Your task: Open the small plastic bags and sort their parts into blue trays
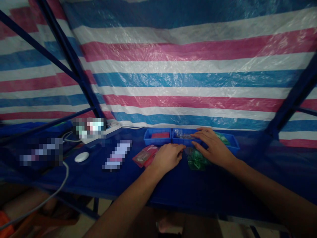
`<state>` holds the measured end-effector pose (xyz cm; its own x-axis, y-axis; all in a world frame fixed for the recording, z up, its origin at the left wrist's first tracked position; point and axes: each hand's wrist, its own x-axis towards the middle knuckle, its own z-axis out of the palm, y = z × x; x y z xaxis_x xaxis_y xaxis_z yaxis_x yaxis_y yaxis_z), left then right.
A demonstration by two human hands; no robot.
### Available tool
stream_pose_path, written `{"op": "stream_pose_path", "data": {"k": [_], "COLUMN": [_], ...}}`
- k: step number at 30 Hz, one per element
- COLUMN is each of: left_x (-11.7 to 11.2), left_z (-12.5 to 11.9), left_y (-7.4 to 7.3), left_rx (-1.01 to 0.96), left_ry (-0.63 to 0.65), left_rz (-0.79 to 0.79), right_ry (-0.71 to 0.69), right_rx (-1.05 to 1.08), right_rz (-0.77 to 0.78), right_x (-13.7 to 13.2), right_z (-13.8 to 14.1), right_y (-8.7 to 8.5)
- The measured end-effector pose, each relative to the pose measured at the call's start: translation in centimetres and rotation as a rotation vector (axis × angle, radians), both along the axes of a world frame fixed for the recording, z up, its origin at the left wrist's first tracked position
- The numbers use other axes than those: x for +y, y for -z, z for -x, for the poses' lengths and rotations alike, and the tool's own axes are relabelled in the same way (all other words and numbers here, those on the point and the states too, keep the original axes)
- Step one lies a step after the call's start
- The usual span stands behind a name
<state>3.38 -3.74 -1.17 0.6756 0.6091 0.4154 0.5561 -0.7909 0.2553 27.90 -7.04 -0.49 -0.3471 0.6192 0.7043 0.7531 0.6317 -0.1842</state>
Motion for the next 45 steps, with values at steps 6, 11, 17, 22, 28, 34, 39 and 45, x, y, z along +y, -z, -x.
{"op": "stream_pose_path", "data": {"k": [6,11,17,22,28,34,39,45], "left_x": [-0.8,-1.1,-1.2,-0.9,-0.8,-1.1,-1.1,-1.3], "left_z": [-0.6,-0.9,-0.8,-0.9,-0.9,-1.0,-1.1,-1.2], "left_y": [-1.0,-1.1,-0.9,-0.7,-0.7,-0.4,-0.4,-0.8], "left_rx": [-0.473,-0.574,-0.477,-0.449,-0.452,-0.385,-0.367,-0.401], "left_ry": [0.048,0.175,0.165,0.160,0.161,0.187,0.184,0.139], "left_rz": [0.039,0.109,0.038,0.059,0.096,0.074,0.069,0.119], "right_ry": [-0.118,-0.329,-0.259,-0.239,-0.219,-0.167,-0.208,-0.201], "right_rx": [0.224,0.665,0.846,0.780,0.694,0.604,0.627,0.593], "right_rz": [0.168,0.563,0.619,0.578,0.524,0.439,0.470,0.467], "right_x": [-1.1,-0.6,-0.1,-0.4,-0.8,-1.0,-0.8,-0.9], "right_z": [1.5,2.4,2.3,2.2,2.6,3.1,2.8,2.8], "right_y": [-0.1,1.6,1.8,1.7,1.7,1.7,2.1,2.0]}}
